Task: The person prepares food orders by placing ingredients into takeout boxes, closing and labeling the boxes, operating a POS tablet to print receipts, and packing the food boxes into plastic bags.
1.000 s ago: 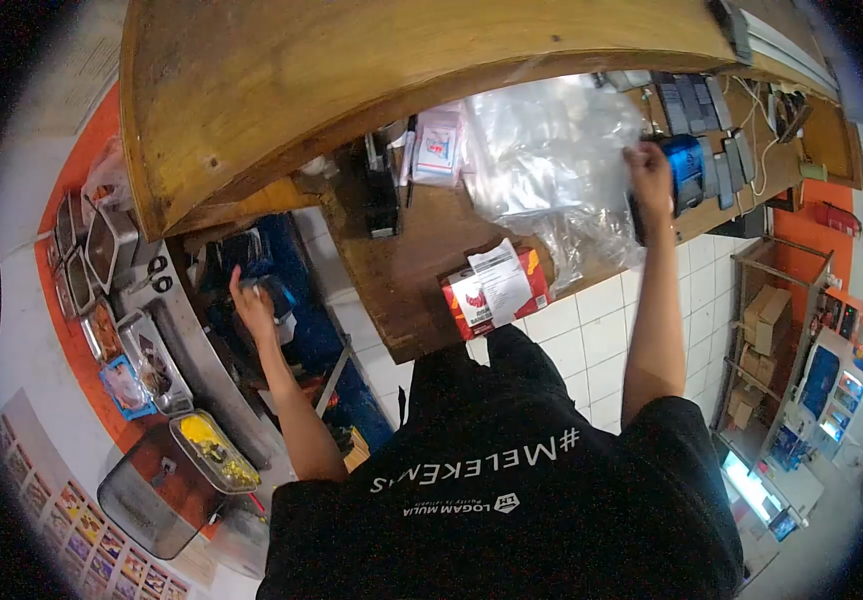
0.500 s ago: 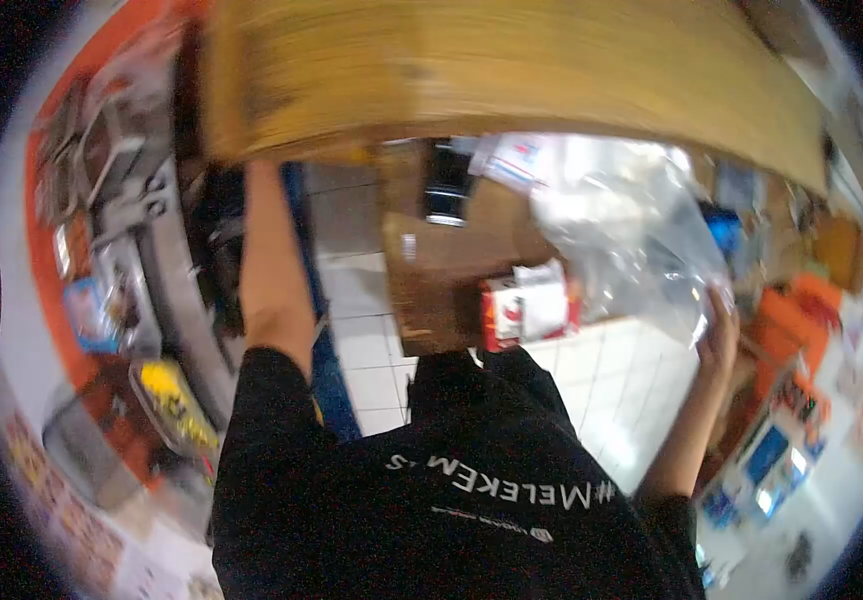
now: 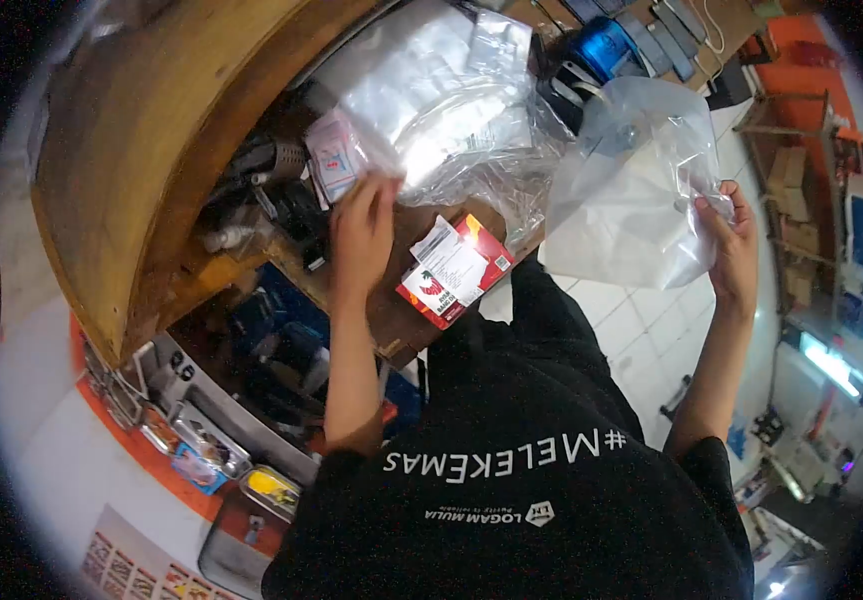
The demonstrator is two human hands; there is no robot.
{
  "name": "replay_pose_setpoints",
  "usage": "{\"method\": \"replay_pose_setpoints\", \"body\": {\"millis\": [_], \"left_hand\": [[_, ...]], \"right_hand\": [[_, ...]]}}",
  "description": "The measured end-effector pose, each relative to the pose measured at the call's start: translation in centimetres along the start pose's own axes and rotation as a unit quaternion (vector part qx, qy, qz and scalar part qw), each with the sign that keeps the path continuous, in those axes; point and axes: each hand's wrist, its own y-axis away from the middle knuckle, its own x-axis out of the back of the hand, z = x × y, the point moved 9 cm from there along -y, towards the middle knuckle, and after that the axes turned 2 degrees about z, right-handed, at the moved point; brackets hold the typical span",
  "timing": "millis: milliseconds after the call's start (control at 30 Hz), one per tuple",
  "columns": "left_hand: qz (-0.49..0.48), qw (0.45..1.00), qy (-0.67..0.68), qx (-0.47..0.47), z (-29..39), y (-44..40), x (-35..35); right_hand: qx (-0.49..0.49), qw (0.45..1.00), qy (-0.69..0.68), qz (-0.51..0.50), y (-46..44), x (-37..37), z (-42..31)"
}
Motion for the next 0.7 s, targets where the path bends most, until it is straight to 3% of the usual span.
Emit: {"method": "replay_pose_setpoints", "body": {"millis": [100,133,167,267,400,467,533,600,667,700], "left_hand": [[-0.038,0.978,-0.021,-0.205,-1.5,-11.3,-7.3],[-0.112,0.963,-0.188,-0.155,-6.3,-15.7,-10.8],[-0.109,0.953,-0.229,-0.165,-6.8,-16.9,-11.3],[-0.208,0.936,-0.281,-0.044,-7.5,-18.7,-12.6],[-0.224,0.891,-0.393,0.028,-6.6,-19.1,-14.2],[-0.181,0.862,-0.47,-0.051,-5.0,-19.0,-14.4],[-0.173,0.849,-0.494,-0.077,-4.7,-18.6,-14.7],[-0.163,0.836,-0.515,-0.093,-3.9,-18.3,-14.5],[-0.024,0.906,-0.416,-0.071,-2.0,-18.3,-12.0],[-0.009,0.922,-0.385,-0.037,-2.6,-18.4,-10.8]], "right_hand": [[-0.028,0.999,-0.029,-0.001,0.7,0.6,0.9],[-0.036,0.998,-0.041,-0.005,0.2,2.0,2.6],[-0.034,0.999,-0.034,-0.012,0.0,2.6,3.2],[-0.081,0.989,-0.12,-0.034,-1.7,4.3,5.6],[-0.13,0.981,-0.142,-0.036,-5.1,4.9,9.4],[-0.148,0.978,-0.145,-0.038,-6.2,5.4,10.1],[-0.13,0.981,-0.087,-0.117,-7.8,4.7,9.5],[-0.144,0.972,-0.113,-0.145,-9.2,4.2,8.6],[-0.133,0.97,-0.075,-0.19,-11.0,3.1,6.8],[-0.129,0.968,-0.071,-0.204,-12.1,2.3,6.2]]}}
